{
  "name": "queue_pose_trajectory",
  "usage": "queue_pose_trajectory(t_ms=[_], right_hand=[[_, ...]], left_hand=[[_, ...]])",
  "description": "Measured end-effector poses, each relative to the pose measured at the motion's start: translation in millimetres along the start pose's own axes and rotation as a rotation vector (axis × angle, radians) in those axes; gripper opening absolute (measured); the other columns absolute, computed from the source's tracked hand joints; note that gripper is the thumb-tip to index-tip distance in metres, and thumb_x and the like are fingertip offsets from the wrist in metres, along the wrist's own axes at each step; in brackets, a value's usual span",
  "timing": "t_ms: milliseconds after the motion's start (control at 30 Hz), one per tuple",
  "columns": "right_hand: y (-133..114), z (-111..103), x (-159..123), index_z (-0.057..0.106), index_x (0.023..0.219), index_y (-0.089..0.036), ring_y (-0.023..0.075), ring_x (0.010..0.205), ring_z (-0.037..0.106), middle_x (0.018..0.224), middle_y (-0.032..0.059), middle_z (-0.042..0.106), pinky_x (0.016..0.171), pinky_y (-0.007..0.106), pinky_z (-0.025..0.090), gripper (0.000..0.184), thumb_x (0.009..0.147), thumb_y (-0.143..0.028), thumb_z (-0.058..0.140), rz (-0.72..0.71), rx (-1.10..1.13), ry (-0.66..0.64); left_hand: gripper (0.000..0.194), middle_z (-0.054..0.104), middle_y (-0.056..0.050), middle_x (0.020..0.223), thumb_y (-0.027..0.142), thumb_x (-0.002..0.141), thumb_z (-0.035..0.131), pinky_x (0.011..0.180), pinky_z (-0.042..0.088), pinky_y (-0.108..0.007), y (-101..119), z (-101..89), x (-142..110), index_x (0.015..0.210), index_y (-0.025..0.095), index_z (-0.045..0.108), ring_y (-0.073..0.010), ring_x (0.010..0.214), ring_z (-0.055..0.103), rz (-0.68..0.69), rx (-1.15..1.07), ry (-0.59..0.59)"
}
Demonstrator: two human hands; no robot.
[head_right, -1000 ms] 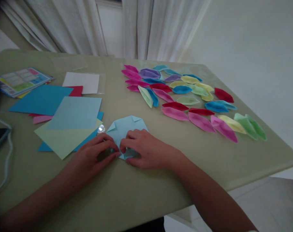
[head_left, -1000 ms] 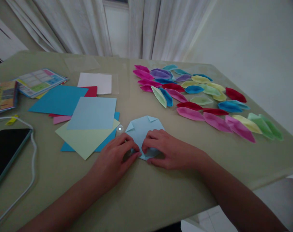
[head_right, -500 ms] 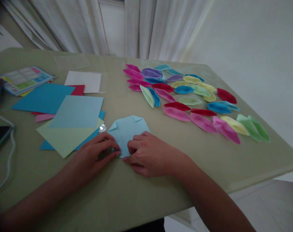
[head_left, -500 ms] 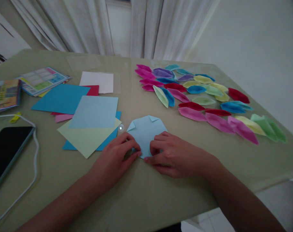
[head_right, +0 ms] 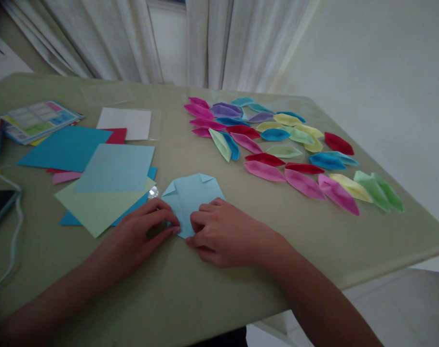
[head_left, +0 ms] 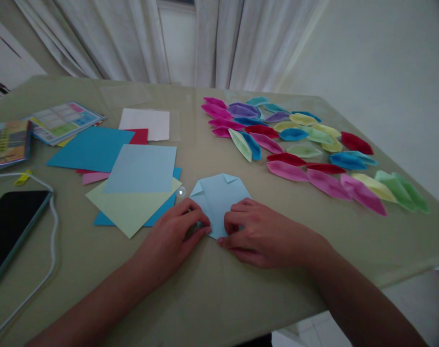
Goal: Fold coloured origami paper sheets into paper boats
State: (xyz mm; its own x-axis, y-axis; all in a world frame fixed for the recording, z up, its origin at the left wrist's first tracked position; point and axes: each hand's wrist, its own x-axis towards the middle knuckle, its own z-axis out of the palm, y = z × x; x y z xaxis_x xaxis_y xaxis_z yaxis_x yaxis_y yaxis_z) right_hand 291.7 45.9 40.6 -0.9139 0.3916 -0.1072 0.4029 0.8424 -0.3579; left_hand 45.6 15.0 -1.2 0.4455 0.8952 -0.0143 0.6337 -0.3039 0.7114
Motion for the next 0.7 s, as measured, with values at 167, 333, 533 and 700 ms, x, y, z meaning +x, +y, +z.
queue_pose_trajectory(t_ms=[167,333,533,700], right_hand=[[1,0,-1,0.08,0.089,-0.023,0.0201,0.085,0.06,0.093,0.0034,0.072,0.087,0.04,0.039,0.013,0.097,-0.023,0.069,-0.003,0.025,0.021],[5,-1,-2,0.08,0.088,-0.024,0.0196,0.085,0.062,0.094,0.0024,0.072,0.087,0.039,0.041,0.009,0.092,-0.022,0.073,0.001,0.11,0.032],[19,0,-1,0.074,0.084,-0.019,0.0188,0.088,0.063,0.091,0.003,0.069,0.083,0.032,0.044,0.008,0.092,-0.02,0.073,0.032,0.249,0.086],[20,8,9,0.067,0.079,-0.017,0.019,0.084,0.06,0.087,0.0032,0.064,0.077,0.032,0.04,0.035,0.097,-0.047,0.074,0.118,0.154,0.126]], left_hand=[[0.015,0.064,-0.003,0.107,0.023,0.103,0.057,0.088,0.051,-0.036,-2,-2.2,1,0.097,0.023,0.07,-0.021,0.097,0.064,0.011,-0.021,-0.025],[0.018,0.064,-0.003,0.11,0.021,0.105,0.053,0.091,0.051,-0.036,-5,-2.6,0,0.102,0.025,0.071,-0.0209,0.1,0.064,0.043,-0.021,-0.033],[0.023,0.063,-0.005,0.114,0.018,0.106,0.048,0.093,0.052,-0.035,-9,-4.2,-1,0.107,0.025,0.071,-0.0202,0.102,0.064,0.093,0.005,-0.047],[0.025,0.065,-0.008,0.113,0.012,0.104,0.047,0.089,0.052,-0.037,-9,-2.2,-4,0.111,0.022,0.07,-0.0233,0.101,0.065,0.216,0.197,-0.036]])
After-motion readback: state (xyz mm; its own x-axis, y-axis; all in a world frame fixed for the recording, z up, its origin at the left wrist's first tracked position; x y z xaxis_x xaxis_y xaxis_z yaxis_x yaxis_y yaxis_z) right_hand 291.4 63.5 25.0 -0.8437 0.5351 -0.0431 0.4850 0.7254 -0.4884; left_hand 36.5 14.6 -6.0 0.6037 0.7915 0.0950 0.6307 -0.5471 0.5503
